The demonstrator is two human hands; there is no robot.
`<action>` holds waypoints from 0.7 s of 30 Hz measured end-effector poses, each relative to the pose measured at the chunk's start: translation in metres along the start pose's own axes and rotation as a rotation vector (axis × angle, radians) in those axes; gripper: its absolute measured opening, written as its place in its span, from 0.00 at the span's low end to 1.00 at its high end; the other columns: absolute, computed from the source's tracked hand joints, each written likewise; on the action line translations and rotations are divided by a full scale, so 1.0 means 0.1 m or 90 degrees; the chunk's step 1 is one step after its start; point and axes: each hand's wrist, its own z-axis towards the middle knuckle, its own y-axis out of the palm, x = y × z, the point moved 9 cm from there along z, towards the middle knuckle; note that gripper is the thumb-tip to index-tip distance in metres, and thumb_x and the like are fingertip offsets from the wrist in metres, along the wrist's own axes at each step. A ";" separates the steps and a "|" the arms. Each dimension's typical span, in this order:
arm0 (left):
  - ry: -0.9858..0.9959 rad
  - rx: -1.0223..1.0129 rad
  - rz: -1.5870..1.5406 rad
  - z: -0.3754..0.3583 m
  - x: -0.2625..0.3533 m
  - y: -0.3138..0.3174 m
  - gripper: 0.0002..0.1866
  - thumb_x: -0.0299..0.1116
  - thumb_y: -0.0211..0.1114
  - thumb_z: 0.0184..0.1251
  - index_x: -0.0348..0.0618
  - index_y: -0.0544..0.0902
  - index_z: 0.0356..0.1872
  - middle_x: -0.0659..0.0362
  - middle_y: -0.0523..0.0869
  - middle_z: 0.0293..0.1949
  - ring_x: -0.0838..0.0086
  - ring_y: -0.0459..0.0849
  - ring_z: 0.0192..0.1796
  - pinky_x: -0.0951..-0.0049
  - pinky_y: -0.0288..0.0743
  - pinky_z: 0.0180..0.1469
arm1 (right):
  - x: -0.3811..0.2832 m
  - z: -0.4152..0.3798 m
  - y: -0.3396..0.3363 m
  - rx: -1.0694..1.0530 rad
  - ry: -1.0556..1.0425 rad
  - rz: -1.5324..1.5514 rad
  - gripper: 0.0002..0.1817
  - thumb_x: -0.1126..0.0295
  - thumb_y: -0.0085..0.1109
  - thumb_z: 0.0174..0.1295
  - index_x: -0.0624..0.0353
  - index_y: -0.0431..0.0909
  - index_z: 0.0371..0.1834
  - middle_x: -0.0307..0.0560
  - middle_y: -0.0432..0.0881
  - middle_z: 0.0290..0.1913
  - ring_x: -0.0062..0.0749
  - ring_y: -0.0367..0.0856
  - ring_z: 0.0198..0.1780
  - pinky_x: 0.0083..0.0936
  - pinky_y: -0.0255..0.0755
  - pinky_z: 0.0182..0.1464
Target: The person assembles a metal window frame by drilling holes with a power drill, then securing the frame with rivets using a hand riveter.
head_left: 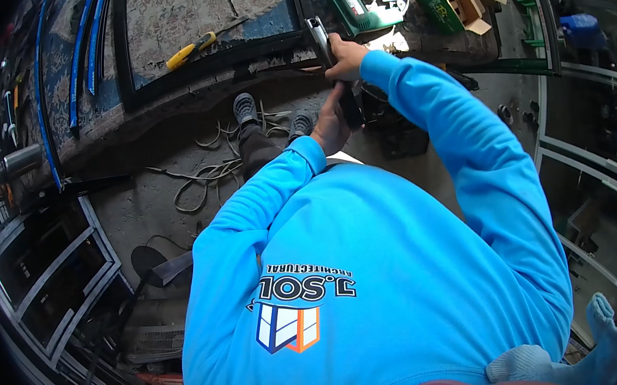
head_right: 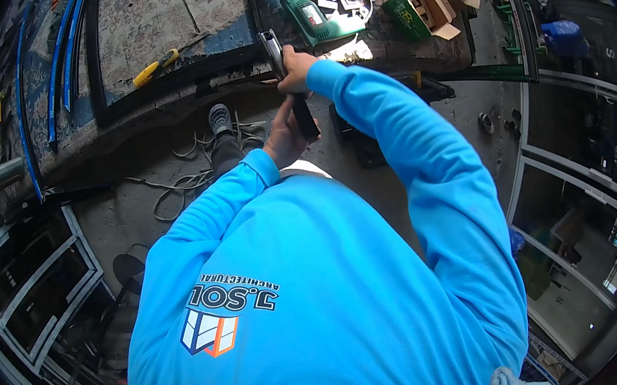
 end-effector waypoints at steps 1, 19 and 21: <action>-0.004 0.001 0.004 0.04 -0.05 -0.06 0.37 0.72 0.52 0.65 0.47 0.74 0.55 0.60 0.80 0.31 0.70 0.80 0.36 0.67 0.74 0.38 | 0.02 0.01 -0.01 -0.027 0.029 -0.023 0.44 0.53 0.70 0.46 0.69 0.58 0.59 0.70 0.81 0.50 0.56 0.84 0.51 0.38 0.78 0.55; -0.151 -0.072 0.250 -0.15 0.27 -0.35 0.31 0.65 0.56 0.70 0.46 0.78 0.53 0.61 0.82 0.44 0.74 0.81 0.46 0.71 0.72 0.52 | 0.31 -0.48 0.26 0.032 -0.078 0.853 0.13 0.77 0.58 0.61 0.63 0.74 0.48 0.44 0.81 0.38 0.28 0.83 0.40 0.26 0.79 0.43; -0.025 0.014 0.390 -0.24 0.74 -0.68 0.21 0.46 0.67 0.69 0.38 0.80 0.49 0.59 0.83 0.40 0.77 0.80 0.44 0.74 0.74 0.49 | 0.20 -0.87 0.24 -0.062 -0.093 0.806 0.17 0.77 0.57 0.60 0.62 0.72 0.53 0.44 0.81 0.42 0.29 0.83 0.42 0.27 0.78 0.45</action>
